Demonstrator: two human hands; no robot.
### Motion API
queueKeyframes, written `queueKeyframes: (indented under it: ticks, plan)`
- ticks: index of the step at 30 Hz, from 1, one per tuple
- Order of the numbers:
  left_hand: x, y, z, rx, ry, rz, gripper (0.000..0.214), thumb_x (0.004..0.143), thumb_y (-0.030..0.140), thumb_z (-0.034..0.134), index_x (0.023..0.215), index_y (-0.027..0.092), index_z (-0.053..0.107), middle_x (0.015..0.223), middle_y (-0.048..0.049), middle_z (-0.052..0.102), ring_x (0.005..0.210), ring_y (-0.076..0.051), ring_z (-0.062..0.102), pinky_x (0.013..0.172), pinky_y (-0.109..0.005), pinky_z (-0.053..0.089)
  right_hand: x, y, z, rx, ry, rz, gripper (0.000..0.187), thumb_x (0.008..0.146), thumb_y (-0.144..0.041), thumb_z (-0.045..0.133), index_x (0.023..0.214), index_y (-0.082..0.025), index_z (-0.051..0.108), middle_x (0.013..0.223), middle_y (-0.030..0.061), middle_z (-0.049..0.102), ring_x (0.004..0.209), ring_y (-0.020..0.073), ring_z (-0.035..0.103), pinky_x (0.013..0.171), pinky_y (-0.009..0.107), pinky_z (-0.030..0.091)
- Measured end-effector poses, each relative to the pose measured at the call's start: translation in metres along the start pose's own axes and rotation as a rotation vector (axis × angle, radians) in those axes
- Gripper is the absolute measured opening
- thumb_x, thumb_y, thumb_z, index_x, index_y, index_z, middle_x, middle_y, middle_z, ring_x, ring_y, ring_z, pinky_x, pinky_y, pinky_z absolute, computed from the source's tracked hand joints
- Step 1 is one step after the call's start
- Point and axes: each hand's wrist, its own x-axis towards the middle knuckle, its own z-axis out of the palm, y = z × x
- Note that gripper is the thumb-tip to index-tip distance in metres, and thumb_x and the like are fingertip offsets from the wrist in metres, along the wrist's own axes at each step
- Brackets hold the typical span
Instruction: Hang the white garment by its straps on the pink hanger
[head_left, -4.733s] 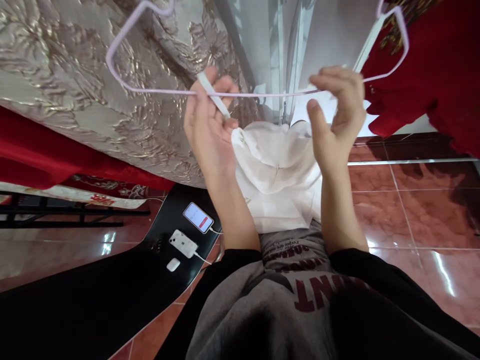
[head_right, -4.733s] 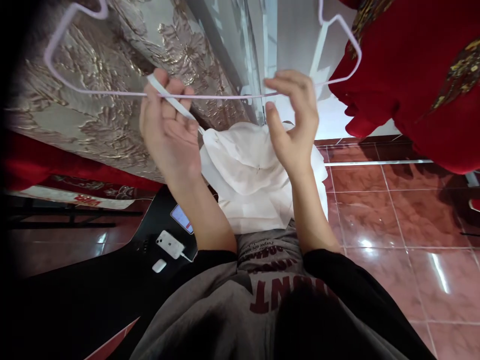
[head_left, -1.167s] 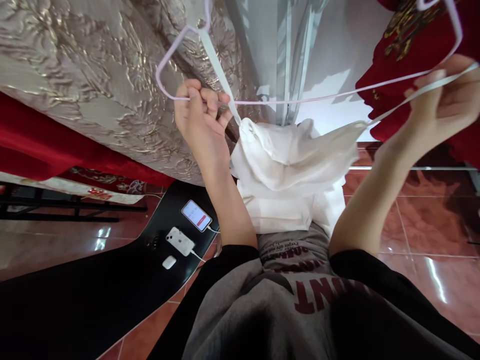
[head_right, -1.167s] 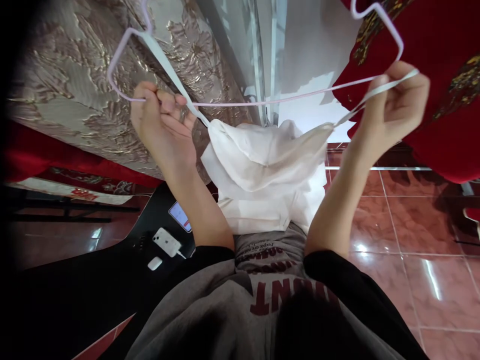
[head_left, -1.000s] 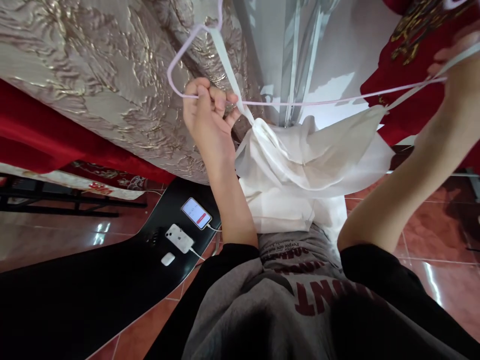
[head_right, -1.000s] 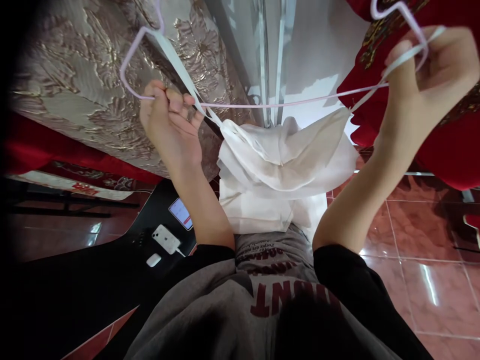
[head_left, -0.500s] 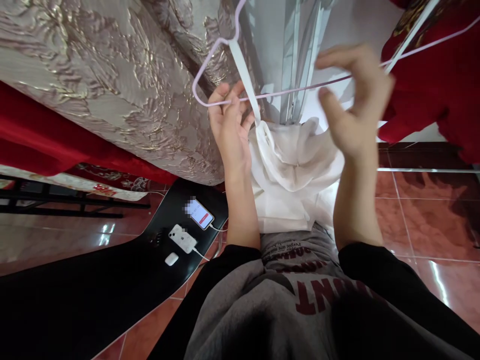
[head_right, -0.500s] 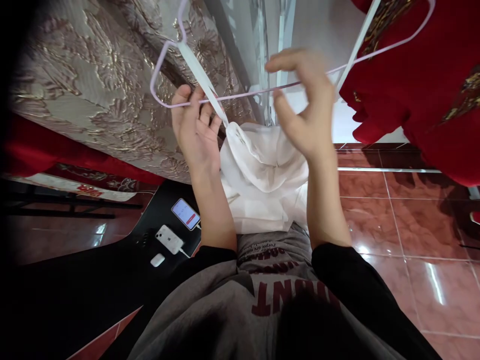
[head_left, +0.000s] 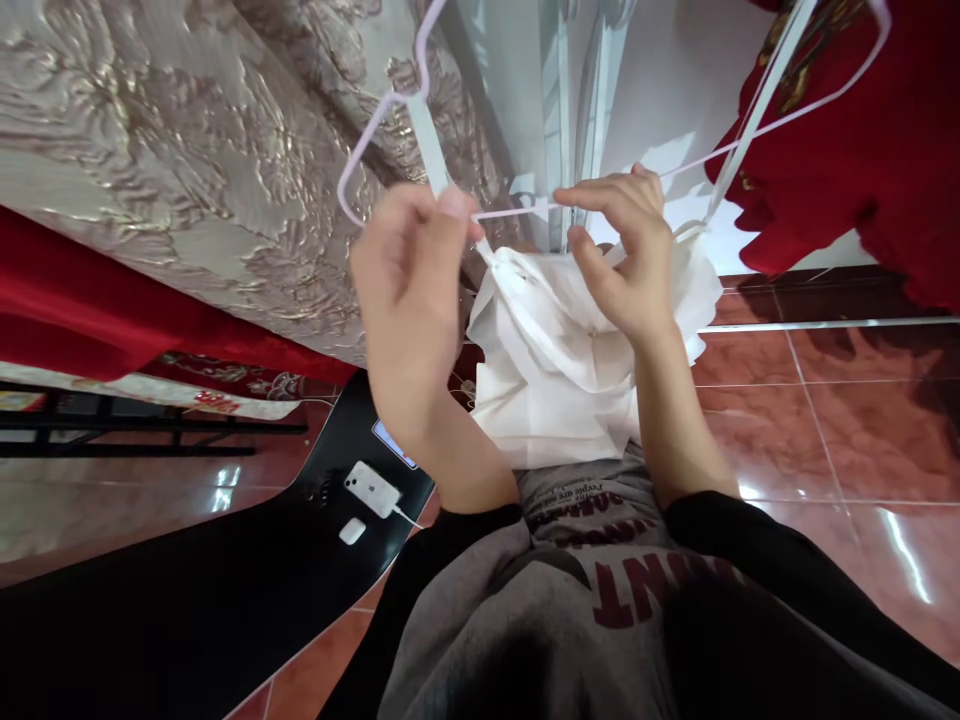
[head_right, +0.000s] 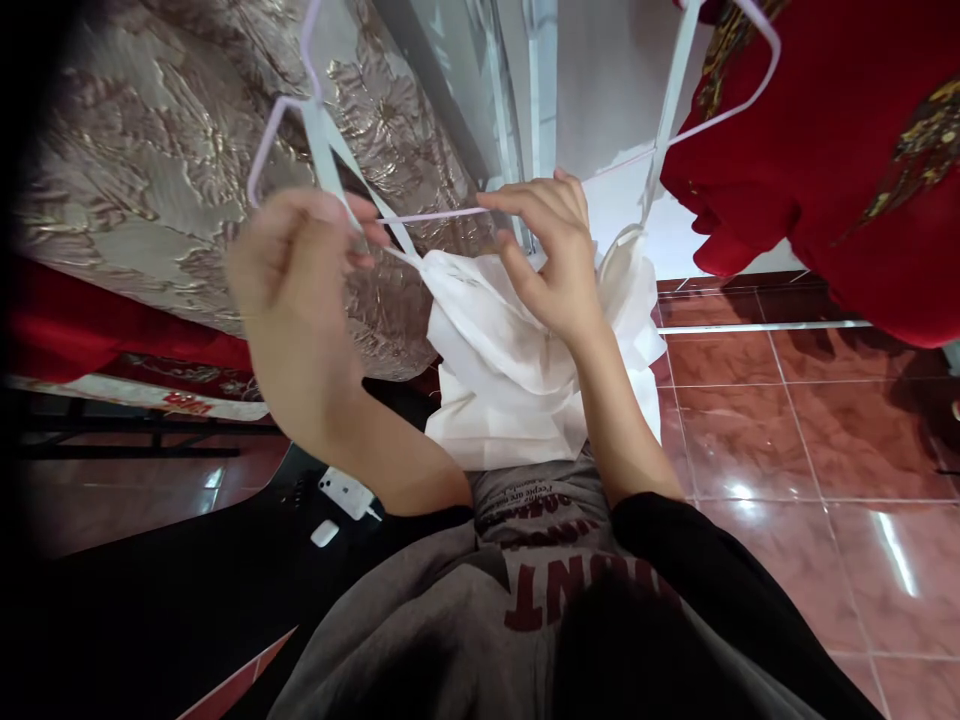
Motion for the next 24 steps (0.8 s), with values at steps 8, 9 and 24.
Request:
queueKeyframes:
  ticks: [8,9,24]
  plan:
    - [0.024,-0.031,-0.025,-0.508,0.39,0.007,0.036,0.098,0.029,0.023,0.1,0.022,0.059,0.124,0.0013,0.054,0.124,-0.016,0.044,0.107,-0.028,0.037,-0.003,-0.003,-0.021,-0.007,-0.058,-0.027,0.024,0.085,-0.033,0.05,0.108,-0.036,0.056,0.11,-0.0051,0.06,0.107,0.0136,0.053,0.114,0.042,0.029]
    - [0.023,-0.042,-0.028,-0.474,0.506,-0.011,0.033,0.098,0.028,0.024,0.099,0.025,0.057,0.125,0.0039,0.054,0.125,-0.015,0.043,0.105,-0.032,0.039,-0.003,-0.003,-0.022,-0.007,-0.048,-0.026,0.023,0.085,-0.032,0.05,0.106,-0.036,0.057,0.108,-0.0052,0.06,0.106,0.0133,0.054,0.114,0.041,0.029]
    - [0.013,-0.05,0.033,-0.565,0.143,-0.093,0.017,0.094,0.011,0.037,0.087,0.021,0.048,0.081,-0.0034,0.059,0.093,-0.018,0.061,0.062,-0.023,0.048,-0.007,0.001,-0.037,0.374,0.732,0.283,0.028,0.077,-0.01,0.044,0.097,-0.024,0.055,0.106,-0.003,0.052,0.096,0.005,0.053,0.093,0.025,0.045]
